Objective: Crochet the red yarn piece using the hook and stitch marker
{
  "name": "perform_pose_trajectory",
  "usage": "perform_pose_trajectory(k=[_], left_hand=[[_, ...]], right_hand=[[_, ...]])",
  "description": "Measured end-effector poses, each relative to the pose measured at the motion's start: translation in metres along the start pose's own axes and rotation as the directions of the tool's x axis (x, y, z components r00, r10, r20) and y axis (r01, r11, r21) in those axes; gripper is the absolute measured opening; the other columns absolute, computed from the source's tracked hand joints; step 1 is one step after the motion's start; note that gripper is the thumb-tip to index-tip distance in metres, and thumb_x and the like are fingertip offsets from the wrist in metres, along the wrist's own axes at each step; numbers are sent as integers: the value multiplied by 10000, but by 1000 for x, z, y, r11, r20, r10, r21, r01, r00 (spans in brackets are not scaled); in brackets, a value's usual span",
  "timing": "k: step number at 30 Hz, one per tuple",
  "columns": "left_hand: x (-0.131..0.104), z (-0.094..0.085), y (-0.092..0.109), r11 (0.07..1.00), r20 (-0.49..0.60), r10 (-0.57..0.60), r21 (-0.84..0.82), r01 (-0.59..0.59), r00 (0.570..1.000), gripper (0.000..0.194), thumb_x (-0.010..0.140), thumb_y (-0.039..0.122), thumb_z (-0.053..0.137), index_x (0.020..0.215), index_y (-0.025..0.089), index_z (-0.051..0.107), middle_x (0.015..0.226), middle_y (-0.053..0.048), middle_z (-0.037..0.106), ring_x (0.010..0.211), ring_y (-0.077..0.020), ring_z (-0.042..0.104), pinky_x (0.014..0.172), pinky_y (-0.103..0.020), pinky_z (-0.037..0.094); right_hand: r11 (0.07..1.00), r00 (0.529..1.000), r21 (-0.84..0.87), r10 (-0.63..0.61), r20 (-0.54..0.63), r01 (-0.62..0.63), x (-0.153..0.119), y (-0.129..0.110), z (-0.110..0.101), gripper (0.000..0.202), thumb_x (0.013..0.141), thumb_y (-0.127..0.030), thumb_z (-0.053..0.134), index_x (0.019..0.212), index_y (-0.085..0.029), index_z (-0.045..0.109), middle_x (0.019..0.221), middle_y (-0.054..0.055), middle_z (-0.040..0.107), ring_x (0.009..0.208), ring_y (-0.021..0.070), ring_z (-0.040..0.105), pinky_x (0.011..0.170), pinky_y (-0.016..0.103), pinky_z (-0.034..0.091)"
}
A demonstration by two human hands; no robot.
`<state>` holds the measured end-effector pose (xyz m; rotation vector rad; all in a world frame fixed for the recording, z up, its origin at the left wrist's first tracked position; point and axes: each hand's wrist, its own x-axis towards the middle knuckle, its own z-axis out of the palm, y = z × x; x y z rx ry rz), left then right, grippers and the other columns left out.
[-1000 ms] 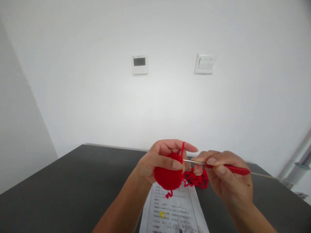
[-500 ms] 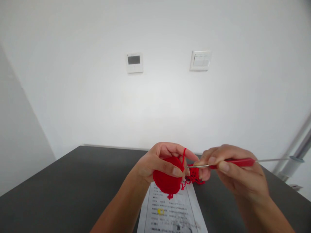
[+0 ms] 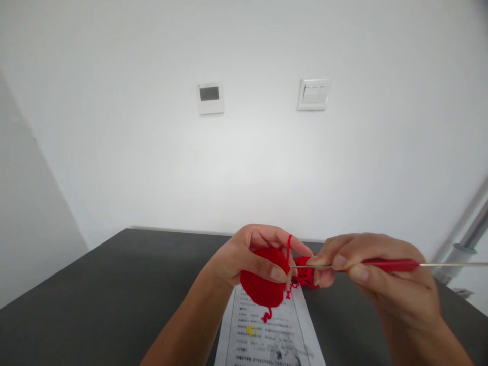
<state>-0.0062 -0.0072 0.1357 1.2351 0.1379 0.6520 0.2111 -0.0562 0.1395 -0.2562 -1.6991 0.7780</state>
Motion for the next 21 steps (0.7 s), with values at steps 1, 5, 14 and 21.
perform_pose_trajectory(k=[1, 5, 14, 21], left_hand=[[-2, -1, 2, 999, -25, -4, 38, 5, 1000, 331, 603, 155, 903, 925, 154, 828, 648, -17, 707, 524, -97, 602, 514, -207, 442], [-7, -5, 8, 985, -125, -9, 171, 30, 992, 348, 612, 174, 925, 947, 161, 831, 685, -28, 729, 562, -108, 637, 556, -224, 478], [-3, -6, 6, 987, -98, -29, 155, 44, 995, 339, 569, 219, 930, 879, 145, 815, 641, -23, 703, 524, -114, 599, 518, -234, 452], [-10, -1, 12, 922, -241, 18, 380, 78, 970, 376, 603, 206, 927, 956, 154, 810, 738, -26, 726, 628, -108, 611, 592, -218, 477]], right_hand=[[998, 998, 44, 51, -30, -50, 0, 2, 1, 92, 903, -261, 761, 947, -265, 841, 824, 67, 839, 633, 197, 780, 578, 294, 659], [961, 972, 179, 224, -66, -209, 1, 11, 3, 75, 890, -262, 772, 876, -216, 830, 756, 72, 829, 565, 189, 770, 531, 267, 653], [938, 962, 239, 271, -45, -253, 3, 14, 0, 116, 868, -299, 790, 814, -198, 805, 736, 72, 822, 516, 193, 752, 487, 281, 644], [922, 948, 243, 317, -27, -302, 3, 16, -3, 119, 895, -276, 765, 821, -191, 804, 665, 47, 796, 530, 166, 754, 511, 226, 635]])
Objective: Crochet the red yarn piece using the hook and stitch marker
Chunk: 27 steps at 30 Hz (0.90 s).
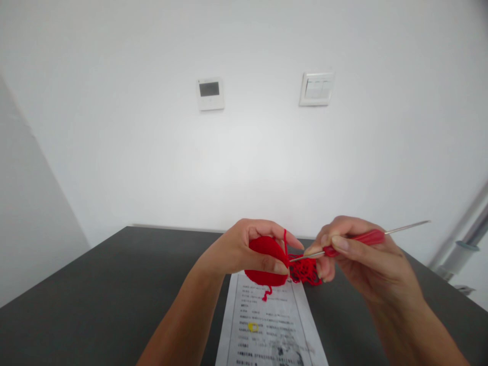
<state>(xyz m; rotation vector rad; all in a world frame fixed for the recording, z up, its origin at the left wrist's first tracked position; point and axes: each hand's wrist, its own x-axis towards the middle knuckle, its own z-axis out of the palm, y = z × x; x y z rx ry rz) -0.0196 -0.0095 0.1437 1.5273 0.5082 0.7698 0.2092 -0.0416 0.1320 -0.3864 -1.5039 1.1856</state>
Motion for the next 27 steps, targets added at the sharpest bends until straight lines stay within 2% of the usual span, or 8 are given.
perform_pose_trajectory(k=[5, 10, 13, 16, 22, 27], left_hand=[[3, -1, -3, 1000, -13, -2, 5, 2, 1000, 432, 593, 269, 941, 984, 148, 802, 734, -30, 719, 626, -122, 613, 568, -221, 478], [3, -2, -4, 998, -21, 17, -63, -18, 1000, 448, 613, 279, 947, 1023, 170, 803, 747, -27, 721, 623, -112, 622, 587, -220, 482], [1, -1, -2, 993, -9, 48, -105, -49, 999, 428, 639, 257, 937, 1038, 178, 805, 723, -21, 709, 585, -97, 600, 551, -209, 461], [-1, 0, -2, 988, -9, 62, -139, -62, 998, 424, 647, 239, 935, 1045, 177, 805, 742, -29, 724, 598, -100, 625, 579, -215, 488], [-2, 2, -2, 978, -7, 100, -184, -99, 995, 387, 657, 208, 933, 1025, 190, 813, 805, -41, 767, 694, -118, 697, 666, -213, 540], [-3, 4, 1, 979, 5, 106, -177, -103, 994, 355, 669, 189, 924, 1006, 201, 813, 759, -8, 749, 642, -88, 670, 626, -178, 514]], right_hand=[[999, 1000, -33, -18, -8, 18, 1, 0, -1, 119, 891, -286, 772, 832, -187, 804, 683, 51, 801, 535, 175, 759, 525, 256, 655], [980, 983, -87, -183, -26, 180, 2, 0, 4, 65, 872, -276, 794, 881, -218, 823, 817, 74, 835, 572, 175, 767, 545, 271, 663], [958, 965, -120, -261, 15, 261, 1, 2, 6, 68, 890, -259, 778, 931, -242, 830, 815, 72, 831, 635, 185, 781, 593, 290, 669], [940, 947, -115, -316, 54, 321, 2, 4, 7, 90, 912, -245, 755, 962, -257, 829, 776, 64, 821, 728, 191, 794, 624, 274, 665], [940, 945, -100, -319, 68, 325, 2, 6, 9, 113, 920, -233, 742, 984, -270, 828, 894, 69, 832, 675, 175, 781, 626, 293, 676], [945, 949, -96, -304, 85, 312, 0, 4, 6, 114, 926, -217, 736, 985, -254, 825, 877, 64, 827, 724, 171, 786, 672, 276, 669]])
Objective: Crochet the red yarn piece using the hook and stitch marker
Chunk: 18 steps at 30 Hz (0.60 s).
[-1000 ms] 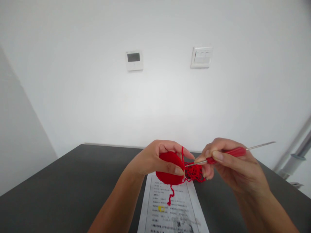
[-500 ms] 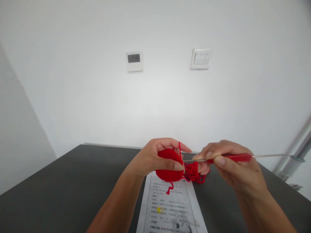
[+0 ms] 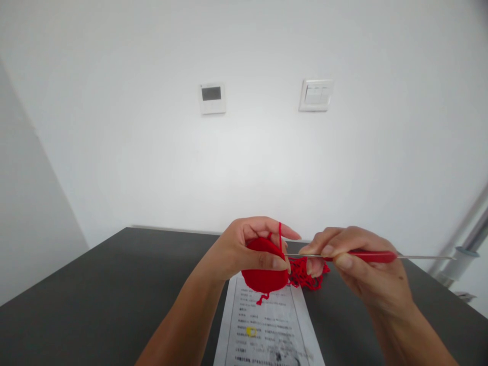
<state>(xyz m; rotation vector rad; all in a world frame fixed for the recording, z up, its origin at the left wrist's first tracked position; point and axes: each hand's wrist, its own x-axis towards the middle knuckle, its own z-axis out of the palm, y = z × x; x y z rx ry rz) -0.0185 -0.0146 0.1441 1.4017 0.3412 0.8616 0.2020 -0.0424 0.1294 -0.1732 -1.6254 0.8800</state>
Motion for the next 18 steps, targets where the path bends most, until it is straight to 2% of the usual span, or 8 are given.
perform_pose_trajectory(k=[2, 6, 9, 12, 15, 18], left_hand=[[0, 1, 1, 1000, -6, -7, 16, 7, 1000, 346, 664, 180, 924, 991, 194, 812, 753, -5, 745, 630, -85, 657, 608, -174, 501], [0, 3, 0, 999, 11, 7, 33, -7, 1000, 329, 672, 180, 917, 984, 178, 812, 736, -6, 739, 620, -86, 647, 620, -187, 508], [0, 3, -2, 999, -8, 7, 34, -7, 1000, 360, 671, 196, 921, 1011, 183, 806, 781, -23, 763, 660, -109, 680, 662, -213, 531], [0, 2, -3, 999, -14, 17, 29, -17, 1000, 379, 666, 199, 926, 1024, 189, 804, 807, -28, 770, 701, -121, 696, 700, -228, 538], [1, 2, -3, 998, 11, 50, 29, -51, 999, 375, 686, 212, 917, 1043, 204, 801, 809, -18, 759, 710, -112, 686, 713, -223, 531], [0, 3, -1, 994, -15, 89, 71, -88, 996, 388, 704, 240, 909, 1072, 213, 789, 838, -10, 738, 737, -108, 672, 725, -217, 520]], right_hand=[[1000, 1000, 11, 21, 12, -21, 0, -1, -1, 109, 924, -210, 737, 980, -243, 824, 851, 64, 823, 731, 174, 789, 682, 275, 666], [985, 993, 126, 118, -7, -116, 4, -1, 2, 67, 905, -233, 761, 936, -221, 819, 844, 65, 822, 616, 155, 769, 584, 250, 652], [974, 989, 177, 148, -23, -141, 5, 1, 8, 52, 900, -242, 769, 912, -222, 815, 835, 49, 823, 595, 145, 767, 566, 234, 646], [978, 993, 174, 117, -16, -112, 4, 5, 12, 63, 913, -240, 757, 938, -230, 814, 911, 45, 831, 654, 132, 781, 616, 220, 647], [988, 999, 148, 44, -19, -41, 0, 9, 14, 99, 934, -226, 733, 992, -242, 811, 972, 41, 826, 713, 127, 783, 656, 224, 652], [996, 998, 82, -25, -50, 29, -2, 13, 15, 122, 944, -215, 717, 1015, -254, 809, 993, 37, 822, 743, 130, 778, 662, 232, 653]])
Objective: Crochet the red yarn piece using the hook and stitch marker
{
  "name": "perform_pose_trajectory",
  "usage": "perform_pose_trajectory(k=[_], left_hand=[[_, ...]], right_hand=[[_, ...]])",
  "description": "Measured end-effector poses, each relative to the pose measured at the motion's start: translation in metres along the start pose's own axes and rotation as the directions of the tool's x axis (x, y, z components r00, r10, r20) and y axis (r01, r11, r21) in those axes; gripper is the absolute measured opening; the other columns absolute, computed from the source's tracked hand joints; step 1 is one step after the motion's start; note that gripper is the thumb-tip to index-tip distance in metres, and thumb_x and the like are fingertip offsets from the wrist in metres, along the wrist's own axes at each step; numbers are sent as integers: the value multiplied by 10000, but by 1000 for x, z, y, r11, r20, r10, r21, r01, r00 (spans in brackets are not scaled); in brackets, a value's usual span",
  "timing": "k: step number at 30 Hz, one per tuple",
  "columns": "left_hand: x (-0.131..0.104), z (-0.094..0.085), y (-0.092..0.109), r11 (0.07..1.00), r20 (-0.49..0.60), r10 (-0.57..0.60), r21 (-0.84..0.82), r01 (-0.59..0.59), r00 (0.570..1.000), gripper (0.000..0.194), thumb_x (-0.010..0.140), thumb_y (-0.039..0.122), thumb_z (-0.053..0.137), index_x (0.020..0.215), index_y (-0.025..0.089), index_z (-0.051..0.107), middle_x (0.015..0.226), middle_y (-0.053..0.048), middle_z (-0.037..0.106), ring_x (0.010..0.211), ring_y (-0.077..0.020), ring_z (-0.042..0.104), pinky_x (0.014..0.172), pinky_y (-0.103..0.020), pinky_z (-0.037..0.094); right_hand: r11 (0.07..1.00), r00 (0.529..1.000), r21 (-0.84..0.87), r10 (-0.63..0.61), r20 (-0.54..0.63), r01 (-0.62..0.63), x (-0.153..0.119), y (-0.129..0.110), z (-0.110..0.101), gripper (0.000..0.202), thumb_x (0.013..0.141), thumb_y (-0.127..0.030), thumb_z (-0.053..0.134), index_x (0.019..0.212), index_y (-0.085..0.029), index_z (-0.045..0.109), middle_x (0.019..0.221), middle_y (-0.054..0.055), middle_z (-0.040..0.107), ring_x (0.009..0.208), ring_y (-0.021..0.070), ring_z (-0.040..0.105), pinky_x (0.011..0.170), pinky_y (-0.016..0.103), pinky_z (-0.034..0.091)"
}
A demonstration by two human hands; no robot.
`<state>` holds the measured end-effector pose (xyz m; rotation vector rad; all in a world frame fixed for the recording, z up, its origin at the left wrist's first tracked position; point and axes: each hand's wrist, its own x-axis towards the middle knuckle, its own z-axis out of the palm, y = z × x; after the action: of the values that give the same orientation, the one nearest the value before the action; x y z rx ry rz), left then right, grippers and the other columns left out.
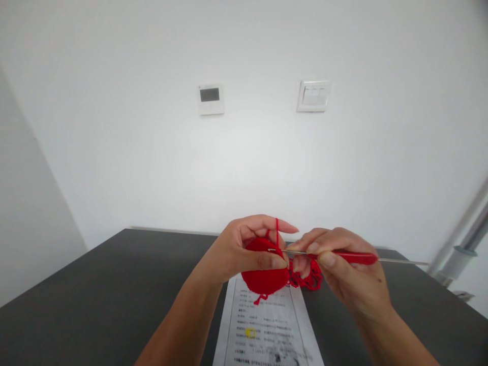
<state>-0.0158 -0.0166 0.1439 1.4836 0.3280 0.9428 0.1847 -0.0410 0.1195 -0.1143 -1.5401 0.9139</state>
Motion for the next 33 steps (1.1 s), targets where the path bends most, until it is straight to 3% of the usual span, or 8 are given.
perform_pose_trajectory(k=[5, 10, 18, 23, 27, 29, 33], left_hand=[[-4, 2, 4, 994, -61, 36, 108, -29, 997, 368, 754, 223, 870, 1109, 226, 774, 832, 8, 690, 728, -91, 628, 683, -192, 488], [-6, 1, -1, 1000, -34, -6, -19, 6, 999, 351, 726, 195, 870, 1066, 223, 787, 774, 12, 668, 649, -80, 590, 627, -196, 455], [4, 2, -7, 944, 68, -31, -325, 52, 997, 336, 605, 142, 854, 933, 150, 782, 614, 16, 621, 514, -87, 512, 519, -216, 366], [7, 14, -10, 849, 126, 8, -525, 60, 992, 307, 558, 115, 770, 865, 123, 770, 523, 10, 597, 492, -101, 466, 598, -256, 380], [7, 23, -12, 843, 99, -27, -533, 76, 995, 287, 534, 121, 721, 820, 126, 740, 511, 8, 580, 478, -104, 416, 597, -272, 340], [6, 24, -13, 851, 104, -61, -515, 106, 993, 287, 506, 114, 732, 792, 135, 722, 550, 2, 592, 497, -108, 429, 580, -271, 330], [6, 22, -16, 874, 111, -99, -465, 140, 989, 279, 477, 109, 753, 750, 138, 700, 599, -5, 612, 507, -108, 469, 544, -258, 323]], right_hand=[[957, 988, -247, -156, 1, 152, -5, 7, 3, 168, 950, -195, 706, 1057, -268, 813, 885, 39, 833, 813, 152, 771, 705, 244, 643], [942, 980, -277, -200, -10, 190, -9, 7, 1, 176, 943, -204, 714, 1066, -273, 819, 878, 56, 839, 762, 175, 773, 679, 288, 653], [998, 989, -11, -59, -139, 58, 2, 2, 9, 79, 897, -247, 771, 947, -232, 830, 896, 76, 843, 578, 148, 756, 562, 248, 643], [995, 997, -80, -69, -28, 66, 0, -4, 0, 110, 922, -244, 740, 988, -243, 827, 919, 82, 840, 662, 171, 778, 633, 289, 665], [980, 994, -173, -91, 54, 99, -2, -14, -9, 142, 928, -225, 728, 1028, -244, 827, 881, 96, 840, 705, 197, 784, 630, 308, 666], [992, 998, -118, -41, 43, 45, -1, -18, -9, 124, 924, -239, 735, 1006, -248, 827, 928, 96, 840, 654, 185, 783, 600, 295, 664], [995, 995, 30, 97, 3, -97, 4, -20, -6, 79, 910, -259, 753, 938, -238, 824, 801, 67, 826, 551, 173, 764, 552, 276, 647]])
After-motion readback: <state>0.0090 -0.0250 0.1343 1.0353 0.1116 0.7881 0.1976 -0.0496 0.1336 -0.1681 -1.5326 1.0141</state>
